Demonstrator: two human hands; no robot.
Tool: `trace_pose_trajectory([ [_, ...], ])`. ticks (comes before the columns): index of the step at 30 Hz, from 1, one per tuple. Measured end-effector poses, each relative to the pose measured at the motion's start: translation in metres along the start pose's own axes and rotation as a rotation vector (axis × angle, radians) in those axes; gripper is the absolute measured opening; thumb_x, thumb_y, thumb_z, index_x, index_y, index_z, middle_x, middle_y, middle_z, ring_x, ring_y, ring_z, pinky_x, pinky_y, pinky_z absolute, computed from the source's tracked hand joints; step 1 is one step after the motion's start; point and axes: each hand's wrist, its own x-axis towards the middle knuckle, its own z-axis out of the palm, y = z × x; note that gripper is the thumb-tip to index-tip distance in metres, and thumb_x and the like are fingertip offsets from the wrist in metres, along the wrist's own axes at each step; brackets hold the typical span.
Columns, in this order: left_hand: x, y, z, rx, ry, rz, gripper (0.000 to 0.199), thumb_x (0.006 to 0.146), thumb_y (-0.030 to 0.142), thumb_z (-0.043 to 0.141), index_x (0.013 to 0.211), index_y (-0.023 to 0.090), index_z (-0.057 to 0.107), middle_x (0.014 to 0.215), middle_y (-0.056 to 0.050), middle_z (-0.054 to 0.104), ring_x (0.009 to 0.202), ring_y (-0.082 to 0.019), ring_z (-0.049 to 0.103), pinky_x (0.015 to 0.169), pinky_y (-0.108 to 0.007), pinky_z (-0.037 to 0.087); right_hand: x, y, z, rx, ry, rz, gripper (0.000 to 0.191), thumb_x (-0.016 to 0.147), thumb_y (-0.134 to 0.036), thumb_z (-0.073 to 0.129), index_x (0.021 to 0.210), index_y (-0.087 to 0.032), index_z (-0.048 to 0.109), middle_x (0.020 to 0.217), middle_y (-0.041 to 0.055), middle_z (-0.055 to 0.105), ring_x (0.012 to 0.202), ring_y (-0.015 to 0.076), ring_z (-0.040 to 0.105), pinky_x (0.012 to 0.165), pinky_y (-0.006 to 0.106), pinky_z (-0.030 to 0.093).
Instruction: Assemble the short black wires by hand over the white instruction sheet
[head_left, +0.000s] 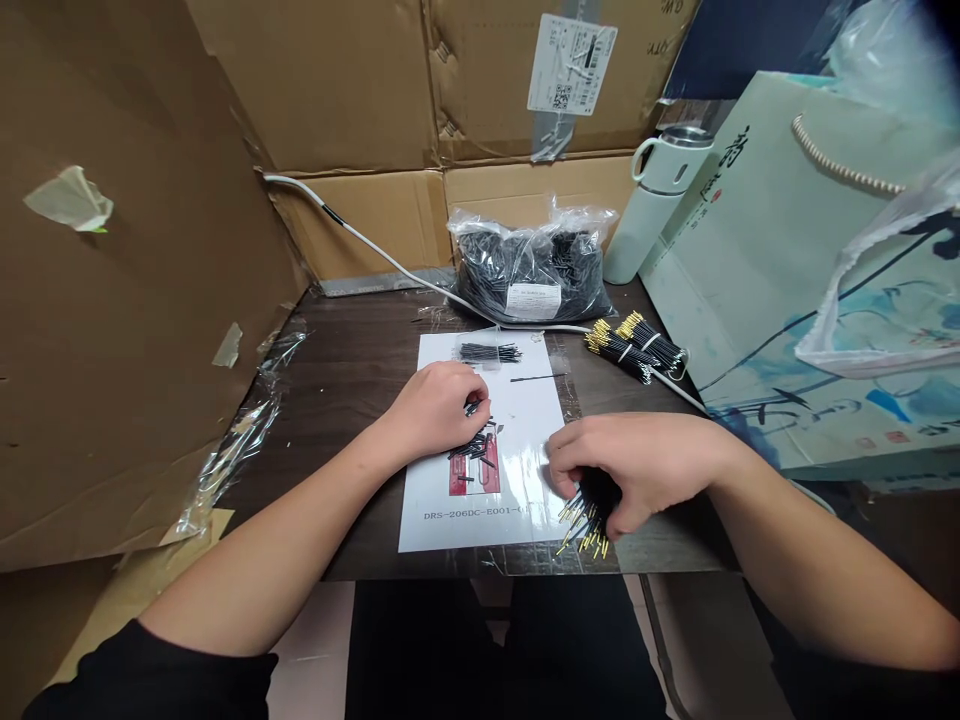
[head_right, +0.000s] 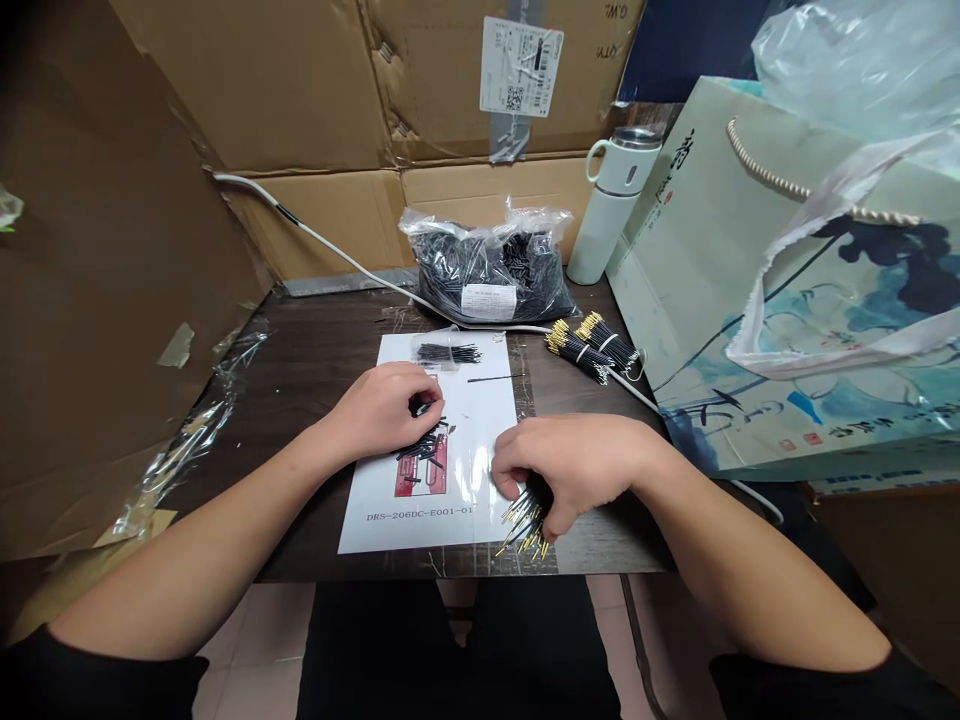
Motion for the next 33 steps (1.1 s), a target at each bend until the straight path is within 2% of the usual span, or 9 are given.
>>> trace_pose_trajectory([
  [2,0.000,0.000,0.000,0.004,-0.004,-0.004,0.013,0.093,0.017,0.069,0.082,0.019,0.076,0.083,-0.006,0.075,0.085,-0.025,0.070,0.081,-0.039,0.053,-0.001,-0.002,0.001,-0.068,0.000,0.065,0.048,0.063,-0.017,0.101,0.098,-0.022,0.069,0.105,-0.0002,0.066,0.089,0.0194,0.057,0.074,0.030,0.033],
  [7,-0.001,0.000,-0.001,0.011,-0.008,-0.013,0.014,0.093,0.017,0.069,0.081,0.020,0.077,0.082,-0.005,0.076,0.084,-0.025,0.071,0.080,-0.039,0.052,0.001,-0.003,0.000,-0.046,0.049,0.049,0.021,0.083,-0.010,0.086,0.087,-0.021,0.069,0.092,-0.0010,0.069,0.080,0.0173,0.058,0.071,0.031,0.033],
  [12,-0.001,-0.001,0.000,0.017,0.006,0.004,0.013,0.092,0.017,0.070,0.082,0.019,0.077,0.083,-0.005,0.076,0.084,-0.025,0.070,0.080,-0.039,0.052,0.007,0.008,-0.002,-0.033,0.220,0.032,0.015,0.093,-0.017,0.083,0.088,-0.020,0.069,0.093,0.0027,0.070,0.083,0.0195,0.061,0.075,0.032,0.039],
  [17,-0.001,-0.001,0.002,0.028,0.013,0.018,0.013,0.093,0.016,0.069,0.083,0.018,0.077,0.083,-0.006,0.075,0.084,-0.025,0.070,0.078,-0.039,0.051,0.004,0.016,-0.008,0.001,0.212,-0.021,0.017,0.095,-0.025,0.085,0.098,-0.020,0.069,0.102,0.0046,0.070,0.091,0.0216,0.062,0.081,0.033,0.043],
  [20,-0.001,-0.001,0.002,0.028,0.008,0.025,0.013,0.094,0.015,0.069,0.084,0.018,0.076,0.083,-0.006,0.074,0.084,-0.025,0.069,0.078,-0.039,0.051,-0.002,0.016,-0.010,0.022,0.167,-0.005,0.031,0.089,-0.032,0.091,0.107,-0.021,0.069,0.109,0.0046,0.068,0.096,0.0234,0.062,0.083,0.033,0.045],
  [22,-0.001,-0.001,0.002,0.030,0.004,0.025,0.012,0.094,0.015,0.069,0.084,0.018,0.076,0.084,-0.006,0.074,0.085,-0.025,0.069,0.079,-0.039,0.051,-0.006,0.015,-0.008,0.025,0.131,0.034,0.053,0.075,-0.033,0.100,0.115,-0.022,0.067,0.117,0.0053,0.065,0.103,0.0262,0.062,0.085,0.034,0.046],
  [26,-0.001,-0.001,0.002,0.036,-0.002,0.016,0.012,0.095,0.016,0.069,0.085,0.018,0.076,0.084,-0.006,0.074,0.085,-0.025,0.069,0.079,-0.039,0.052,-0.005,0.011,-0.002,-0.010,0.089,0.164,0.080,0.056,-0.023,0.108,0.121,-0.022,0.062,0.126,0.0062,0.059,0.113,0.0298,0.059,0.087,0.034,0.048],
  [29,-0.001,-0.001,0.002,0.043,0.000,0.013,0.012,0.096,0.017,0.069,0.086,0.018,0.077,0.085,-0.006,0.074,0.085,-0.025,0.069,0.079,-0.039,0.053,0.000,0.012,0.000,-0.045,0.103,0.181,0.073,0.059,-0.022,0.108,0.117,-0.023,0.064,0.124,0.0054,0.059,0.110,0.0288,0.059,0.083,0.034,0.045],
  [33,-0.001,-0.001,0.002,0.047,0.012,0.017,0.012,0.095,0.016,0.070,0.086,0.018,0.077,0.086,-0.006,0.075,0.085,-0.025,0.070,0.080,-0.039,0.054,0.005,0.016,-0.002,-0.025,0.145,0.103,0.041,0.082,-0.032,0.098,0.108,-0.022,0.068,0.116,0.0051,0.063,0.101,0.0258,0.060,0.081,0.033,0.042],
])
